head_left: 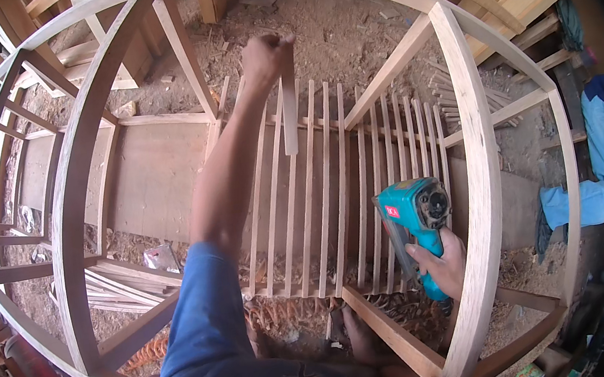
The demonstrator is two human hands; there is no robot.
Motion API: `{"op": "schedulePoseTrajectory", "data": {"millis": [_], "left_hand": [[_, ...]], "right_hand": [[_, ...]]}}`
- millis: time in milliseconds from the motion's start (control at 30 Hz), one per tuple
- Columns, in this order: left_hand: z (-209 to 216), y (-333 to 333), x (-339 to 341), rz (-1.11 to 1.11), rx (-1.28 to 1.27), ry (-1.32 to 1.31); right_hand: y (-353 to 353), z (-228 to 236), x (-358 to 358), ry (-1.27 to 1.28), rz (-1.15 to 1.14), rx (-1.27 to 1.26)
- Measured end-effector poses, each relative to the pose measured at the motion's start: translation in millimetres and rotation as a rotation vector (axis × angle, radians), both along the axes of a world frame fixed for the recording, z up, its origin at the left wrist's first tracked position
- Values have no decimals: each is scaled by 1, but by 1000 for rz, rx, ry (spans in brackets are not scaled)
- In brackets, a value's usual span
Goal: The person assembles a curved wooden frame by placing thin wooden slats between two curved rails and securing them with a pneumatic nail gun. The person repeatedly picks up slats, positions them, and fastens them in place.
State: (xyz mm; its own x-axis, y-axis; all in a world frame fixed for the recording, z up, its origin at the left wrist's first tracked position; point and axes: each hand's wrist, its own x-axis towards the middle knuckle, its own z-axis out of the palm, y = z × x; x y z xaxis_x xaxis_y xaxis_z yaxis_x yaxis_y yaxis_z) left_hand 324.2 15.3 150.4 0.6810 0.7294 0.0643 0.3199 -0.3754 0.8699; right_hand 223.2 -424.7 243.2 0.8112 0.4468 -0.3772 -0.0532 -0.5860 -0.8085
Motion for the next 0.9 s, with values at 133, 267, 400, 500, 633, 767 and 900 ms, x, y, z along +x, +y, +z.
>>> {"op": "schedulePoseTrajectory", "data": {"millis": [133,267,400,500,633,767,900], "left_hand": [[-54,0,17,-31,36,239],[-90,-3,19,9,84,226],[-109,-4,14,-43,143,293],[-110,-12,-3,-53,295,328],[-104,-40,-46,-94,350,322],[-110,-81,-89,19,570,282],[-108,-94,-97,-46,391,324]], "right_hand": [[-5,-4,0,21,12,24],[-9,2,5,75,77,-104],[-6,0,-1,-6,35,-23],[-5,-3,-4,-9,6,68],[-4,-3,0,16,21,16],[-4,-1,5,34,105,-135],[-4,-4,2,-33,91,-50]]}}
